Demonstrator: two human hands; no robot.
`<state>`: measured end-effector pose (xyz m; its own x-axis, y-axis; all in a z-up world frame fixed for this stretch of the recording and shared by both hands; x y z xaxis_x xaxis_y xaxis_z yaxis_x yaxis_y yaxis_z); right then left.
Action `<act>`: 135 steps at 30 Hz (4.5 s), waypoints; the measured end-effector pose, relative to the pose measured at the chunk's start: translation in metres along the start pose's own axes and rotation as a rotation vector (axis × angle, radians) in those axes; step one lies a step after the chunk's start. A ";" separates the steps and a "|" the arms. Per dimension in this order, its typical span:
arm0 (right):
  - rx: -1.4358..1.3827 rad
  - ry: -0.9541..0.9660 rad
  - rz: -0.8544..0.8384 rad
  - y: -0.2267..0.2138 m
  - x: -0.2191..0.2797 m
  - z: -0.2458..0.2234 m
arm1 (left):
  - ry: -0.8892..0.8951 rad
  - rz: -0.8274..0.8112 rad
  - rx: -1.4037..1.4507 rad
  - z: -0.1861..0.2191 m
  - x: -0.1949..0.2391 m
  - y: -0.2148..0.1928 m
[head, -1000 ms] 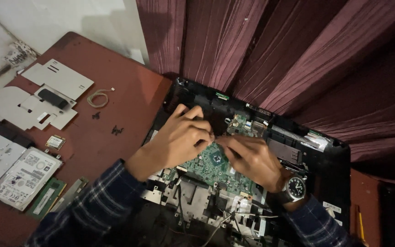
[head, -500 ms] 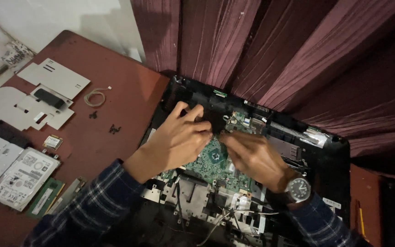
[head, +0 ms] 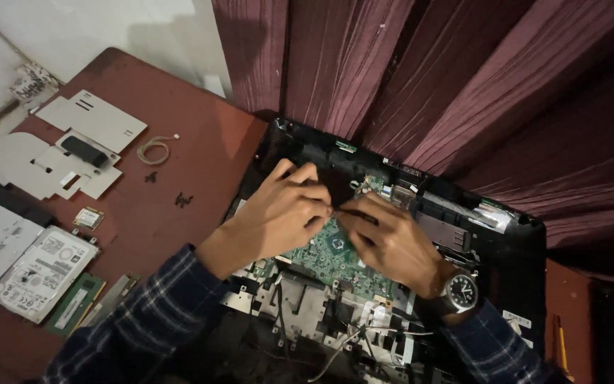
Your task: The person works on the internal components of a disassembled laptop, using a screwdriver to remove screws and disconnecting various cables from the motherboard. They handle a small circuit board and a ribbon cable, placing removed parts on the table.
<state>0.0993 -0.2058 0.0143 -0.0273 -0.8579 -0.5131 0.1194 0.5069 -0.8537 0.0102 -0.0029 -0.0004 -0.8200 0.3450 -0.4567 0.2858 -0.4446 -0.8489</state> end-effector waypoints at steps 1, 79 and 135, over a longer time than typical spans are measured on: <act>-0.028 -0.010 -0.015 -0.001 0.000 0.001 | 0.003 0.008 0.015 0.001 0.000 -0.001; -0.399 0.085 -0.195 -0.104 0.025 -0.080 | -0.826 0.093 -0.272 0.092 0.268 -0.099; -0.227 0.306 0.016 -0.067 0.061 -0.133 | -0.173 0.257 0.467 0.151 0.140 -0.082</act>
<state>-0.0425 -0.2803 0.0282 -0.3263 -0.8022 -0.5001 -0.0998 0.5553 -0.8256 -0.2024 -0.0433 0.0452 -0.8337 0.0538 -0.5496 0.2695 -0.8290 -0.4900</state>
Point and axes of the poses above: each hand's wrist, its own x-axis away from the middle knuckle, its own y-axis out of the palm, z = x × y, the point moved 1 cm from there along -x, towards the middle knuckle, and after that the axes turned 12 degrees about x, right-handed, at the moved point
